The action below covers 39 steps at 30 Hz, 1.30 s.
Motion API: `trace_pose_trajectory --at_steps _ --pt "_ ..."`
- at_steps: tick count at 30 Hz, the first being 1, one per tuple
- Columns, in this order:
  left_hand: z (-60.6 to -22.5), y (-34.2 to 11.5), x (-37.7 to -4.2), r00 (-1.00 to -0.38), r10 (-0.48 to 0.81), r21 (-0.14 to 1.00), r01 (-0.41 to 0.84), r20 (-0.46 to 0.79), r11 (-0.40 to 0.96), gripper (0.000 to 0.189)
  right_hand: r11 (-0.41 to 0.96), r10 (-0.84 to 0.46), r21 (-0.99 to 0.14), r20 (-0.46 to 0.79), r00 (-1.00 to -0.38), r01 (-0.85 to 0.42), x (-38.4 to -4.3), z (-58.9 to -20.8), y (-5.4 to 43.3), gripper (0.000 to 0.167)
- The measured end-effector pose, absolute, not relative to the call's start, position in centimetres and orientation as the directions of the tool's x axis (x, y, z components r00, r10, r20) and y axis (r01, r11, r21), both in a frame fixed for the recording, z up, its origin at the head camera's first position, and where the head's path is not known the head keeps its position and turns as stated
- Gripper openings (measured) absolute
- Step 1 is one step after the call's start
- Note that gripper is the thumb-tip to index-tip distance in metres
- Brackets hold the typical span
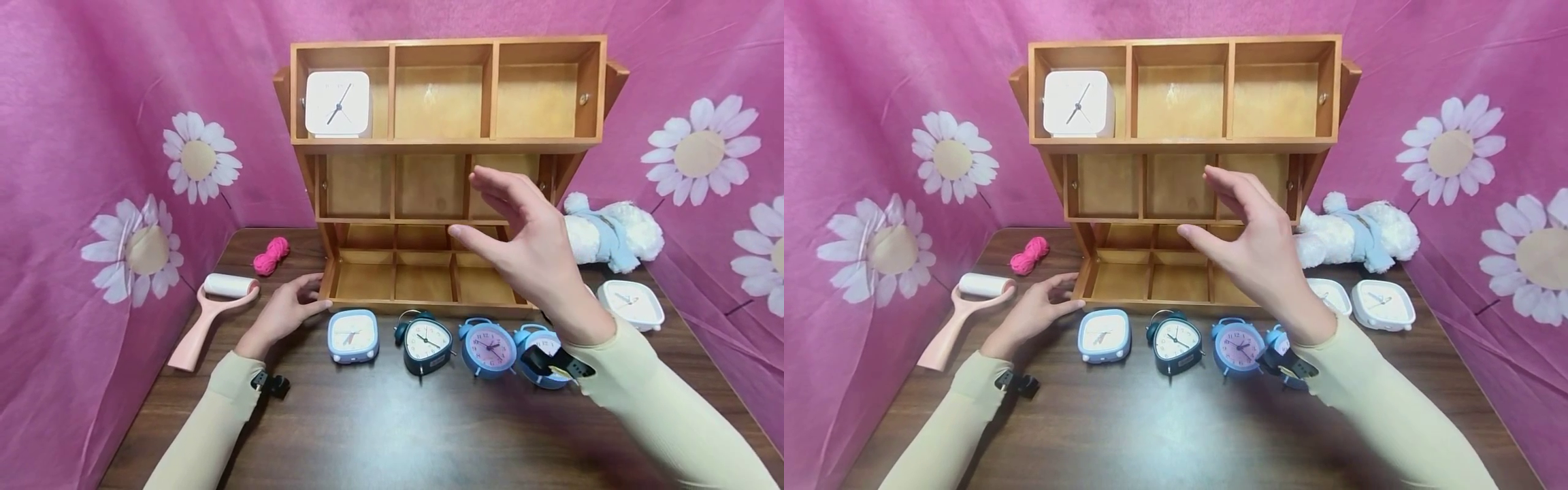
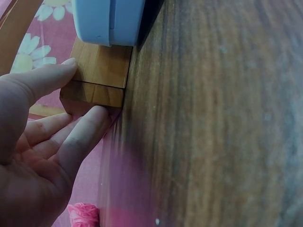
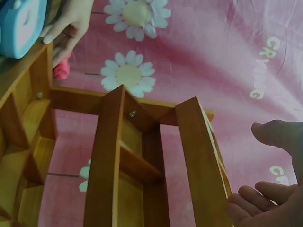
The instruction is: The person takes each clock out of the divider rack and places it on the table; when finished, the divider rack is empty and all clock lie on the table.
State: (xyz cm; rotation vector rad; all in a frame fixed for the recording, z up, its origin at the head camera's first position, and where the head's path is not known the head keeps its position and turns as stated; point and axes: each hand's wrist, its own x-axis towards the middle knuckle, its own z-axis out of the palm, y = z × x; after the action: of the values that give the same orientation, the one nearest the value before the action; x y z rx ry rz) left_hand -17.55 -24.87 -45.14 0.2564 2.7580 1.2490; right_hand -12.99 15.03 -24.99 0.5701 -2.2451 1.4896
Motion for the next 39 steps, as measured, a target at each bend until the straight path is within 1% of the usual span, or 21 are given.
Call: trace_pose_trajectory --at_steps 6,15,27,33,39 --pt "-44.9 -24.9 -17.6 -0.981 0.192 0.751 0.106 -0.027 0.652 0.069 0.365 -0.12 -0.756 0.54 -0.833 -0.543 -14.0 -24.0 13.4 0.069" --pt "-44.9 -25.3 -17.6 -0.981 0.189 0.75 0.101 -0.032 0.653 0.07 0.4 -0.142 -0.727 0.553 -0.821 -0.559 -16.1 -22.7 11.1 0.074" --pt "-45.0 -24.8 -17.3 -0.982 0.186 0.758 0.109 -0.016 0.643 0.068 0.414 -0.19 -0.655 0.617 -0.763 -0.632 -18.7 -20.7 6.8 0.074" --pt "-45.1 -24.7 -17.3 -0.983 0.185 0.754 0.105 -0.022 0.648 0.066 0.417 -0.204 -0.646 0.619 -0.759 -0.639 -19.8 -20.0 5.2 0.077" --pt "-45.1 -24.7 -17.4 -0.983 0.183 0.758 0.105 -0.02 0.644 0.067 0.461 -0.209 -0.615 0.625 -0.752 -0.639 -20.8 -19.2 3.7 0.08"
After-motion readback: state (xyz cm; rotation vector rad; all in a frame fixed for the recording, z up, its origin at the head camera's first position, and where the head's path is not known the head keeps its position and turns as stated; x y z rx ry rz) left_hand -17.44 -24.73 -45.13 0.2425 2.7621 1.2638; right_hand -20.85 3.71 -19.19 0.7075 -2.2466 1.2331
